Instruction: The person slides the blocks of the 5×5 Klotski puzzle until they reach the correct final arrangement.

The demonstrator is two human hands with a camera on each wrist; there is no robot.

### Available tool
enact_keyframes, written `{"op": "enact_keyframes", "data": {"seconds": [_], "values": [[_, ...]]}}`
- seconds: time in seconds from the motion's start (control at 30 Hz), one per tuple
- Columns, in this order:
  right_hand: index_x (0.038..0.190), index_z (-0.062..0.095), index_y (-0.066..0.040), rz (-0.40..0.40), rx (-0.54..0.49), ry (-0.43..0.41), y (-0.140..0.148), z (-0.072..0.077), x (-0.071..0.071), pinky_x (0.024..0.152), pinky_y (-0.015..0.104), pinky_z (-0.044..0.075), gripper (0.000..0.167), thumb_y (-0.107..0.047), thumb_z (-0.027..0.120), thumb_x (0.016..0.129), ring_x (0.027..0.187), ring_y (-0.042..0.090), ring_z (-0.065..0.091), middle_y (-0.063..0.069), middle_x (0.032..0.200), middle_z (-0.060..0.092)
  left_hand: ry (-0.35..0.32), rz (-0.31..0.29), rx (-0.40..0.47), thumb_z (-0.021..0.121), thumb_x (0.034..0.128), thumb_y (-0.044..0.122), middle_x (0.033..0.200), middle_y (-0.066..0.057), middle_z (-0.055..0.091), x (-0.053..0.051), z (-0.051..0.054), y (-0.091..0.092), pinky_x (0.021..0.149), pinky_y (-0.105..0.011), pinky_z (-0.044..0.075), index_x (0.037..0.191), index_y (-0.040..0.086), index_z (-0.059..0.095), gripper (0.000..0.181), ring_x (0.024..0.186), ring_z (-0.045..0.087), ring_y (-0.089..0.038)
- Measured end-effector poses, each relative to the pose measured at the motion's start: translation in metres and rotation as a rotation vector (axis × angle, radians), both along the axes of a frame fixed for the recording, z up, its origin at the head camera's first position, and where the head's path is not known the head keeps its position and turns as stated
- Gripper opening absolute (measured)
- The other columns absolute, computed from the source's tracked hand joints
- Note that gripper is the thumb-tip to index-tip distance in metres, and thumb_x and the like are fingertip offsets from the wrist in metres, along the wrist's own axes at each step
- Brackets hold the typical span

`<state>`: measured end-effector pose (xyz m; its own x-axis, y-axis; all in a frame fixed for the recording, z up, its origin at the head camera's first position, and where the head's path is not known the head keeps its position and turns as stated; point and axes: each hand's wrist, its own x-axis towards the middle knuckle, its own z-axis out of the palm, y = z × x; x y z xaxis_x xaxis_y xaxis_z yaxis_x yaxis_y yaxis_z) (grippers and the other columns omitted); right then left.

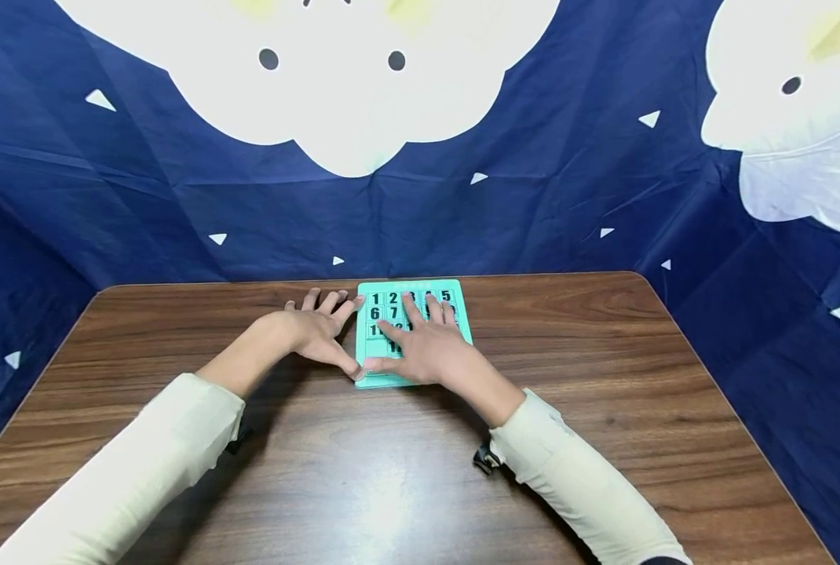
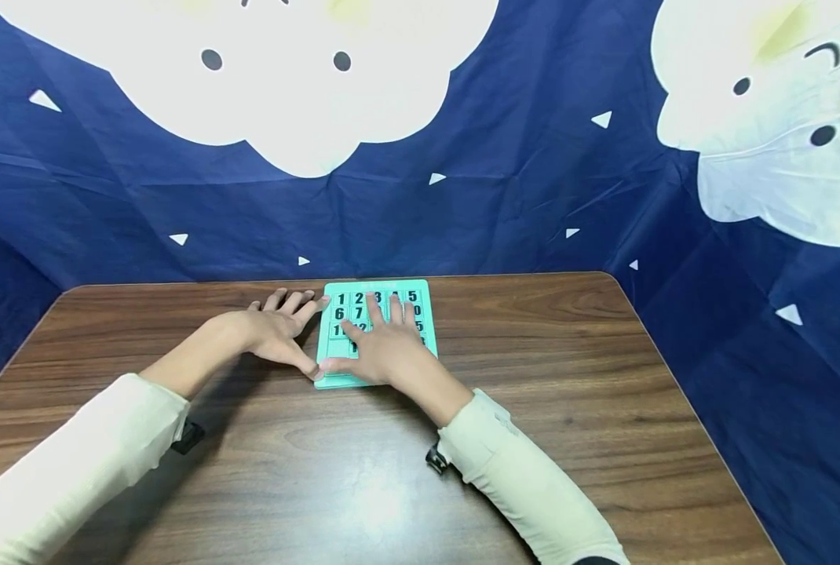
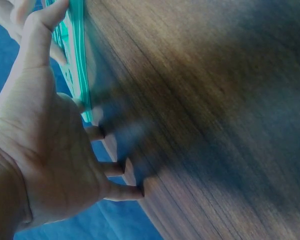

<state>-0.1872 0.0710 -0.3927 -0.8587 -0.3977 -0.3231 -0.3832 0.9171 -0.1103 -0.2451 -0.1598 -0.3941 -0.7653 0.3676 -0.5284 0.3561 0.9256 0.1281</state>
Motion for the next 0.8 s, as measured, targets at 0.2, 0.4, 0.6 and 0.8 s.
{"op": "enact_keyframes", "data": {"seconds": [0.2, 0.4, 0.6, 0.8], "values": [[0.18, 0.027, -0.044, 0.019, -0.033, -0.004, 0.012, 0.002, 0.008, 0.143, 0.07, 0.004, 0.088, -0.088, 0.041, 0.105, 0.178, 0.05, -0.002, 0.011, 0.193, -0.002, 0.002, 0.005, 0.003, 0.077, 0.0828, 0.089, 0.191, -0.024, -0.005, 0.0, 0.001, -0.001, 0.129, -0.091, 0.01, 0.184, 0.025, -0.005, 0.145, 0.171, -0.007, -0.065], [0.178, 0.036, -0.039, 0.032, -0.083, 0.011, 0.053, 0.005, 0.032, 0.142, 0.071, 0.005, 0.086, -0.082, 0.053, 0.105, 0.177, 0.052, 0.003, 0.013, 0.192, 0.003, 0.003, 0.008, 0.012, 0.078, 0.0795, 0.091, 0.191, -0.022, -0.007, 0.002, 0.001, 0.0, 0.129, -0.091, 0.009, 0.184, 0.027, -0.007, 0.149, 0.172, -0.009, -0.063], [0.175, 0.045, -0.035, 0.027, -0.115, 0.031, 0.08, 0.004, 0.045, 0.141, 0.074, 0.007, 0.083, -0.078, 0.059, 0.105, 0.176, 0.054, 0.008, 0.017, 0.192, 0.007, 0.005, 0.01, 0.016, 0.078, 0.0793, 0.091, 0.191, -0.021, -0.008, 0.002, 0.002, 0.0, 0.129, -0.091, 0.008, 0.184, 0.029, -0.008, 0.149, 0.172, -0.01, -0.063], [0.175, 0.046, -0.035, 0.018, -0.12, 0.049, 0.088, 0.0, 0.046, 0.139, 0.076, 0.009, 0.081, -0.075, 0.061, 0.106, 0.175, 0.055, 0.011, 0.02, 0.191, 0.009, -0.004, 0.013, 0.019, 0.078, 0.0801, 0.091, 0.191, -0.02, -0.009, 0.001, 0.003, -0.001, 0.129, -0.091, 0.007, 0.184, 0.029, -0.009, 0.149, 0.172, -0.011, -0.062]]}}
